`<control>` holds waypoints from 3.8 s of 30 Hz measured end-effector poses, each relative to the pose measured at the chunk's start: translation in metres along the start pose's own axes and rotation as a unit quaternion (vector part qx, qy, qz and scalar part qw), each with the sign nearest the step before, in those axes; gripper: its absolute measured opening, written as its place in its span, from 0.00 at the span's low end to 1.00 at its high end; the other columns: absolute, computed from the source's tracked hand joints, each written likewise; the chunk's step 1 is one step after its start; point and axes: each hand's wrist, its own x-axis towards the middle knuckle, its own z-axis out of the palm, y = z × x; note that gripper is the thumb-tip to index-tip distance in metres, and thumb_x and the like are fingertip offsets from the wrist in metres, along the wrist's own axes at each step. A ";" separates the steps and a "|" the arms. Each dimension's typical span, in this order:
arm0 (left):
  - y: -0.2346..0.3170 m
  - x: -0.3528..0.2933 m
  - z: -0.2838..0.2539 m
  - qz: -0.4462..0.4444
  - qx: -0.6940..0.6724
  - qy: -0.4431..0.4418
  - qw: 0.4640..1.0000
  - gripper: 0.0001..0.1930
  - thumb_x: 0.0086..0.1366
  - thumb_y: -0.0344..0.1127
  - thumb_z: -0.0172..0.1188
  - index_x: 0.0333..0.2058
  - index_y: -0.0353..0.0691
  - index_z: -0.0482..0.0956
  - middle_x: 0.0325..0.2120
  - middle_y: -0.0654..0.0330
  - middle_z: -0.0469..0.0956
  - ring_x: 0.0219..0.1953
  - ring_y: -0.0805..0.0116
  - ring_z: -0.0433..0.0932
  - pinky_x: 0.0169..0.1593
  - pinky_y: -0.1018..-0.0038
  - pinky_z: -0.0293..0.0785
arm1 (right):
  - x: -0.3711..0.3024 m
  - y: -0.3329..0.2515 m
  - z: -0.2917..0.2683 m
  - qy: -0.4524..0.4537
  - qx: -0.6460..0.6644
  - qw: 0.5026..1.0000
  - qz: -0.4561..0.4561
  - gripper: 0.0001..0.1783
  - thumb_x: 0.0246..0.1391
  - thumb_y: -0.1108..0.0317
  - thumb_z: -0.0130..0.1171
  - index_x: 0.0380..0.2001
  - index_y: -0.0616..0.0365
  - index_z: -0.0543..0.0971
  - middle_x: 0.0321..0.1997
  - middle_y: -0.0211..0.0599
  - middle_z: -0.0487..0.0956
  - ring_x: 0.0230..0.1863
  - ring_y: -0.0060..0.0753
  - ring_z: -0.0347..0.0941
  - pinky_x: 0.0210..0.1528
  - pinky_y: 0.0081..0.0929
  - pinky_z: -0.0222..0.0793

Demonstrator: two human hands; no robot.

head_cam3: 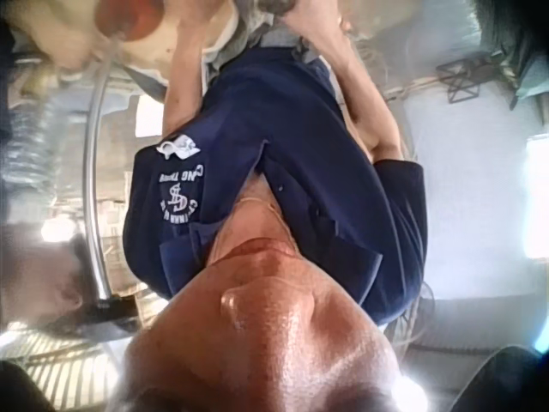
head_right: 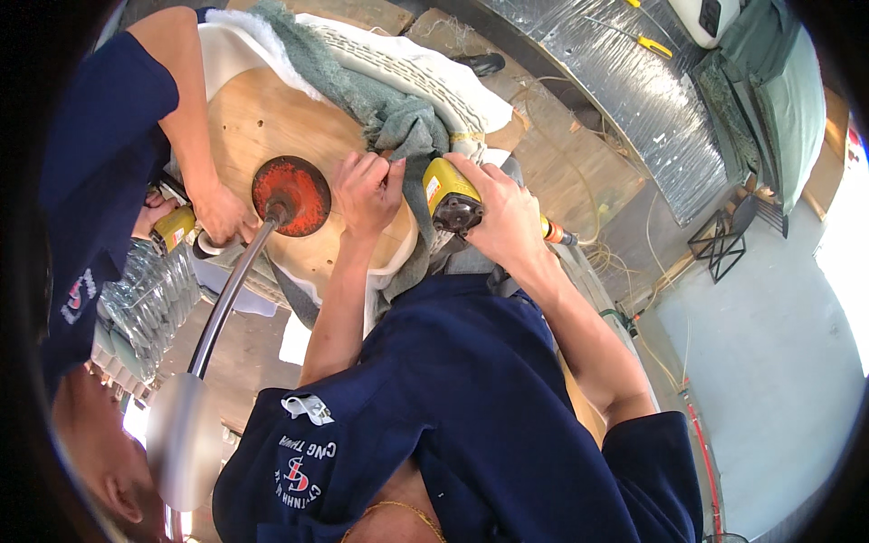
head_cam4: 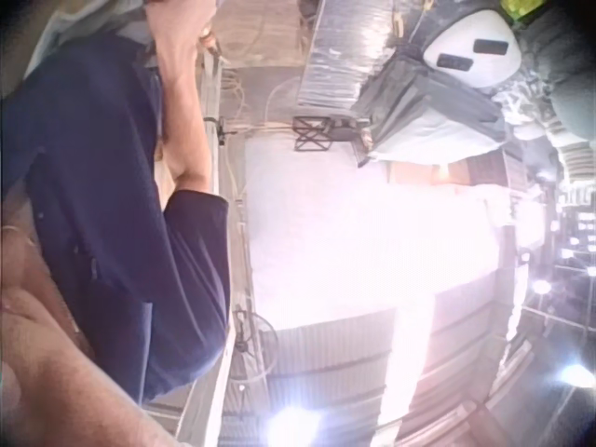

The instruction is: The person uses a pneumatic staple gun to attach green fabric to the underside of a cushion base, working alongside a coworker. They repeatedly staple the fabric edges, flip the cushion, and place white foam padding on top before continuing to staple the fabric around the perimeter.

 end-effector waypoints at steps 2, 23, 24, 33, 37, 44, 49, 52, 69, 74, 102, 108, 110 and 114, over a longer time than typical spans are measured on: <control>-0.012 -0.006 0.000 -0.047 -0.061 -0.067 0.995 0.18 0.56 0.37 0.70 0.17 0.46 0.67 0.18 0.65 0.69 0.26 0.60 0.69 0.31 0.62 0.59 | 0.003 -0.002 -0.001 -0.005 -0.015 1.000 0.003 0.41 0.41 0.70 0.69 0.64 0.40 0.74 0.41 0.42 0.81 0.43 0.55 0.80 0.44 0.46 0.76; -0.013 0.027 0.000 0.034 -0.001 -0.030 0.999 0.14 0.60 0.39 0.66 0.18 0.47 0.73 0.20 0.67 0.73 0.30 0.62 0.72 0.35 0.64 0.62 | 0.002 0.010 0.013 0.023 0.073 0.996 -0.042 0.37 0.41 0.73 0.68 0.60 0.49 0.75 0.44 0.55 0.83 0.48 0.62 0.79 0.50 0.45 0.75; -0.015 0.029 0.002 0.042 -0.001 -0.025 0.999 0.14 0.60 0.39 0.66 0.18 0.47 0.73 0.20 0.67 0.73 0.30 0.62 0.72 0.35 0.63 0.62 | 0.003 0.005 0.013 0.027 0.059 0.997 -0.029 0.37 0.41 0.74 0.68 0.60 0.49 0.76 0.44 0.55 0.83 0.48 0.62 0.79 0.49 0.45 0.75; -0.029 0.063 0.009 0.138 -0.019 -0.039 0.989 0.15 0.58 0.36 0.67 0.18 0.46 0.71 0.20 0.65 0.72 0.29 0.61 0.70 0.36 0.63 0.62 | 0.010 0.004 0.023 0.072 0.136 0.986 -0.066 0.38 0.39 0.74 0.68 0.60 0.53 0.76 0.46 0.56 0.84 0.49 0.61 0.80 0.49 0.45 0.76; -0.038 0.077 0.016 0.165 -0.014 -0.026 0.986 0.15 0.57 0.37 0.67 0.18 0.47 0.71 0.19 0.65 0.70 0.28 0.61 0.69 0.37 0.64 0.61 | 0.020 -0.021 0.026 0.054 0.086 0.993 0.057 0.39 0.39 0.72 0.69 0.61 0.48 0.74 0.43 0.56 0.83 0.46 0.62 0.80 0.48 0.47 0.76; -0.046 0.080 0.018 0.169 -0.008 -0.061 0.984 0.15 0.58 0.38 0.67 0.17 0.46 0.70 0.19 0.65 0.70 0.29 0.61 0.67 0.37 0.63 0.60 | 0.025 -0.028 0.021 0.023 0.044 0.998 0.031 0.43 0.37 0.77 0.67 0.63 0.48 0.72 0.42 0.53 0.82 0.46 0.62 0.79 0.46 0.48 0.75; -0.046 0.079 0.017 0.171 -0.016 -0.060 0.983 0.18 0.58 0.36 0.67 0.16 0.46 0.67 0.18 0.64 0.68 0.27 0.60 0.67 0.37 0.63 0.60 | 0.022 -0.024 0.025 -0.002 0.003 1.000 0.004 0.42 0.40 0.71 0.70 0.63 0.44 0.70 0.41 0.49 0.80 0.40 0.61 0.81 0.41 0.52 0.78; -0.046 0.079 0.018 0.156 -0.016 -0.049 0.986 0.19 0.58 0.36 0.67 0.15 0.45 0.66 0.17 0.64 0.67 0.27 0.59 0.67 0.36 0.63 0.61 | 0.024 -0.020 0.019 -0.012 0.002 1.000 -0.011 0.44 0.36 0.74 0.69 0.63 0.45 0.71 0.42 0.47 0.81 0.44 0.60 0.80 0.45 0.50 0.77; 0.052 -0.158 -0.073 -0.249 -0.183 -0.165 0.937 0.29 0.62 0.46 0.69 0.56 0.36 0.75 0.50 0.48 0.78 0.53 0.47 0.76 0.56 0.58 0.71 | 0.117 -0.043 0.000 -0.031 -0.145 0.978 -0.146 0.25 0.47 0.62 0.59 0.48 0.65 0.79 0.41 0.62 0.84 0.47 0.62 0.82 0.51 0.49 0.78; 0.119 -0.208 -0.081 -0.131 -0.033 -0.234 0.963 0.44 0.56 0.43 0.72 0.68 0.39 0.63 0.64 0.45 0.67 0.60 0.44 0.72 0.60 0.56 0.72 | 0.130 -0.043 0.013 0.064 -0.077 0.966 -0.240 0.26 0.45 0.65 0.58 0.50 0.61 0.80 0.46 0.63 0.83 0.49 0.62 0.81 0.53 0.49 0.77; 0.099 -0.123 -0.031 0.604 0.165 -0.481 0.613 0.08 0.59 0.33 0.59 0.35 0.40 0.83 0.40 0.56 0.83 0.55 0.58 0.78 0.60 0.59 0.72 | -0.255 0.161 0.182 0.278 0.331 0.873 0.226 0.28 0.46 0.71 0.67 0.53 0.65 0.79 0.38 0.37 0.84 0.37 0.29 0.78 0.44 0.29 0.74; 0.078 -0.094 -0.063 0.416 0.199 -0.522 0.718 0.04 0.59 0.28 0.56 0.28 0.36 0.79 0.28 0.47 0.83 0.34 0.50 0.85 0.40 0.57 0.81 | -0.268 0.136 0.177 0.227 0.368 0.862 0.264 0.34 0.47 0.71 0.66 0.62 0.57 0.76 0.44 0.43 0.85 0.45 0.30 0.80 0.54 0.29 0.73; 0.074 -0.086 -0.077 0.391 0.211 -0.527 0.724 0.04 0.59 0.27 0.55 0.29 0.34 0.78 0.28 0.44 0.83 0.33 0.48 0.85 0.38 0.55 0.81 | -0.269 0.138 0.180 0.250 0.340 0.878 0.225 0.34 0.48 0.71 0.65 0.62 0.56 0.76 0.47 0.45 0.85 0.47 0.34 0.81 0.55 0.30 0.73; 0.081 -0.077 -0.092 0.255 0.214 -0.596 0.731 0.11 0.59 0.27 0.54 0.38 0.29 0.80 0.33 0.37 0.83 0.39 0.46 0.85 0.44 0.54 0.80 | -0.262 0.131 0.170 0.237 0.302 0.908 0.168 0.35 0.47 0.73 0.65 0.63 0.54 0.76 0.52 0.50 0.84 0.54 0.43 0.82 0.58 0.31 0.72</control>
